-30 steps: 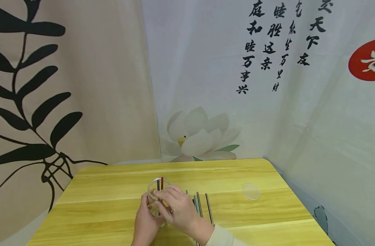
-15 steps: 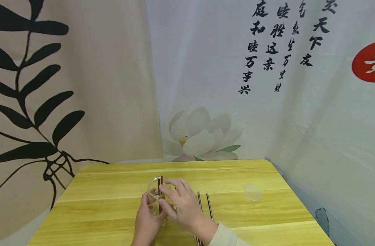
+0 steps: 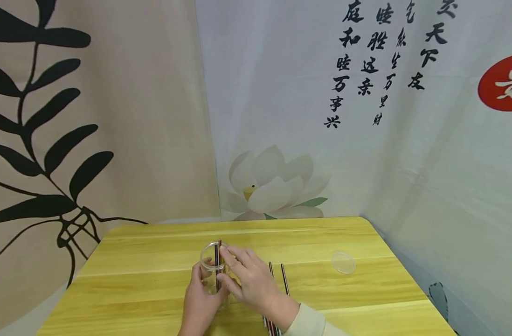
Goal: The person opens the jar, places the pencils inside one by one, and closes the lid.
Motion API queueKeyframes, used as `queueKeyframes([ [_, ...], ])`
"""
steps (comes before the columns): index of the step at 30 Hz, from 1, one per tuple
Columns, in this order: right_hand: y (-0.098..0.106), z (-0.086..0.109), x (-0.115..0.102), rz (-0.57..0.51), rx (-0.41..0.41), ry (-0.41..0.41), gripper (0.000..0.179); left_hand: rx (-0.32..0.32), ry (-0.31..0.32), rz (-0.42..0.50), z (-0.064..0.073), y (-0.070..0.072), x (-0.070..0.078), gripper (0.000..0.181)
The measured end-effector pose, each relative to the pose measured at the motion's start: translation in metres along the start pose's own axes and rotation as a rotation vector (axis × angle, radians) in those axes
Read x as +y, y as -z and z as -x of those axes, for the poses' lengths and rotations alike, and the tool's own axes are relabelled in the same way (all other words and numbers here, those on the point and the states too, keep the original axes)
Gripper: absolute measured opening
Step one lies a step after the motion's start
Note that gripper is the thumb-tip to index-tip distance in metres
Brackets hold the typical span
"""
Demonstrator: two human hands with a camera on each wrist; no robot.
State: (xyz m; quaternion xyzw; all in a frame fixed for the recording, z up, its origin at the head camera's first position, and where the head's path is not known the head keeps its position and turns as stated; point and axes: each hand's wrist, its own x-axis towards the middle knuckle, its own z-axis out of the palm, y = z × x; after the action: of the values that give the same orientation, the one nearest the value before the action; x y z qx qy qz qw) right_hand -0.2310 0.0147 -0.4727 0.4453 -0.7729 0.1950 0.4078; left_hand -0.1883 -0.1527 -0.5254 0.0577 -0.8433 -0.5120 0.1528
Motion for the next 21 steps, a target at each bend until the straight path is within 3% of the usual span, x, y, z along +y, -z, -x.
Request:
queueKeyframes([
  [11,0.001,-0.001,0.001,-0.052,0.017,-0.015,0.053,-0.011,0.008,0.024,-0.002,0.0,0.003,0.077],
  [21,0.01,-0.002,0.001,-0.035,-0.038,-0.023,0.055,-0.002,0.028,-0.009,0.001,0.0,0.003,0.081],
])
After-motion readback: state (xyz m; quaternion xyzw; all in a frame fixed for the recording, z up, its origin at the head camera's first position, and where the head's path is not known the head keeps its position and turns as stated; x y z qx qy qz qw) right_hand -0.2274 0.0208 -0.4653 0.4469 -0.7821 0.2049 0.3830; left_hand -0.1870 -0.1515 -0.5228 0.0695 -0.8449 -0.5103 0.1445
